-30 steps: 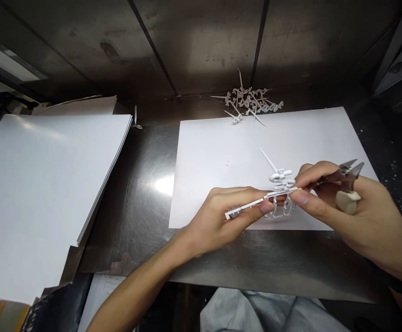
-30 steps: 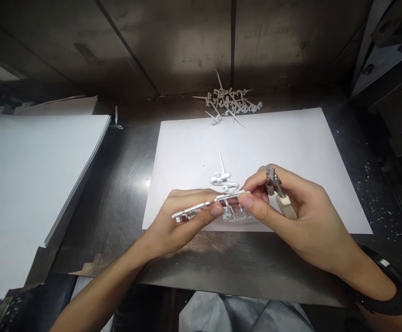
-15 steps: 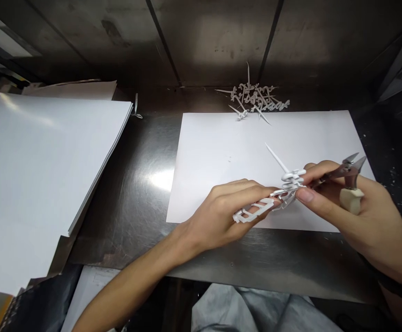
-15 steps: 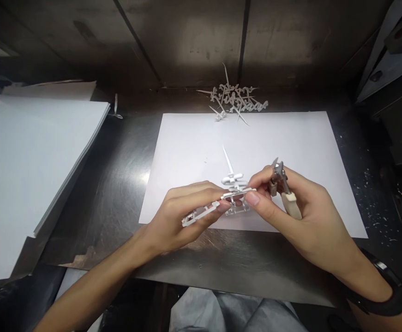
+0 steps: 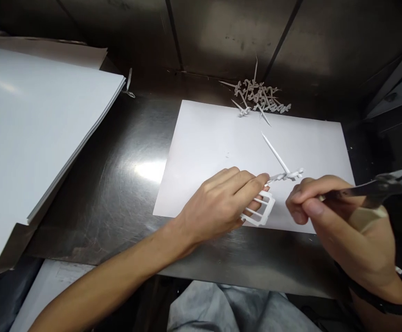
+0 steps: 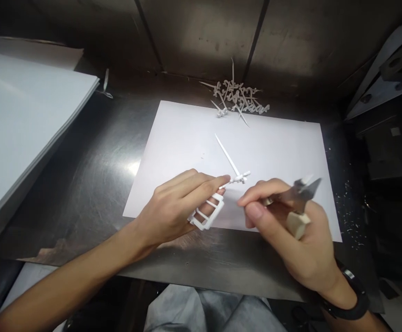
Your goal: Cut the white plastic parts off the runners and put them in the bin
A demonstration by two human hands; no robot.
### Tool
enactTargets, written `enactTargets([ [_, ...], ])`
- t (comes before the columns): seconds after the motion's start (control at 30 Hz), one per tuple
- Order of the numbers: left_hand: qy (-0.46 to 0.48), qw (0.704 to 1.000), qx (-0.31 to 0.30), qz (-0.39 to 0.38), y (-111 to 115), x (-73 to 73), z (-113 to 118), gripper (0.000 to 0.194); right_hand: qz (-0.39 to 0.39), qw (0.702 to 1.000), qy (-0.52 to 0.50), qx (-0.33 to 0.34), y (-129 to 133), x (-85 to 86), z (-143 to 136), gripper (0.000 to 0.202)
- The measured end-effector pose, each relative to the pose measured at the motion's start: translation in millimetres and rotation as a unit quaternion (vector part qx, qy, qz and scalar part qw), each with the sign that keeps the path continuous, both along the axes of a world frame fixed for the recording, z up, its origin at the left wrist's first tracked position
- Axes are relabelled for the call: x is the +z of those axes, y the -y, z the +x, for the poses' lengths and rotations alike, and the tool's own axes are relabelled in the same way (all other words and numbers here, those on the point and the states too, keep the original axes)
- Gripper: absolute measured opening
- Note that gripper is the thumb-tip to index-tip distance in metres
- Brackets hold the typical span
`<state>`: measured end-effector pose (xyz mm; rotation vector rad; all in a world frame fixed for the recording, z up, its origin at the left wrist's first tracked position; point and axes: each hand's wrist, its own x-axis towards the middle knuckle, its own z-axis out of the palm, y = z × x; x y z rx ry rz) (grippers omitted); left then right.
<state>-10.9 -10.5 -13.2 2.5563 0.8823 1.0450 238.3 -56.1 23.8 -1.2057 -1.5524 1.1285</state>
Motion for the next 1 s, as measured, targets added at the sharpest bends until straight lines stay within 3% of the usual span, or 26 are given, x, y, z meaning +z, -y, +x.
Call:
enactTargets([
  [0.17, -0.015, 1.000, -0.001, -0.017, 2, -0.7, 1, 0.028, -0.014, 0.998, -0.015, 0.053, 4, 4.9, -12, 0.011],
  [0.33, -0.013, 1.000, -0.005, -0.024, 2, 1.3, 2, 0.026, -0.005, 0.999, -0.009, 0.039, 2, 4.5, -13, 0.010],
  [0.77, -0.079, 0.993, 0.034, 0.083, -1, 6.4, 1, 0.029, 0.037, 0.996, 0.084, 0.010, 0, 2.8, -13, 0.019],
  [1.0, -0.081, 0.992, 0.042, 0.089, -2, 6.8, 3, 0.026, 0.026, 0.997, 0.059, 0.041, 1, 0.6, -12, 0.031],
])
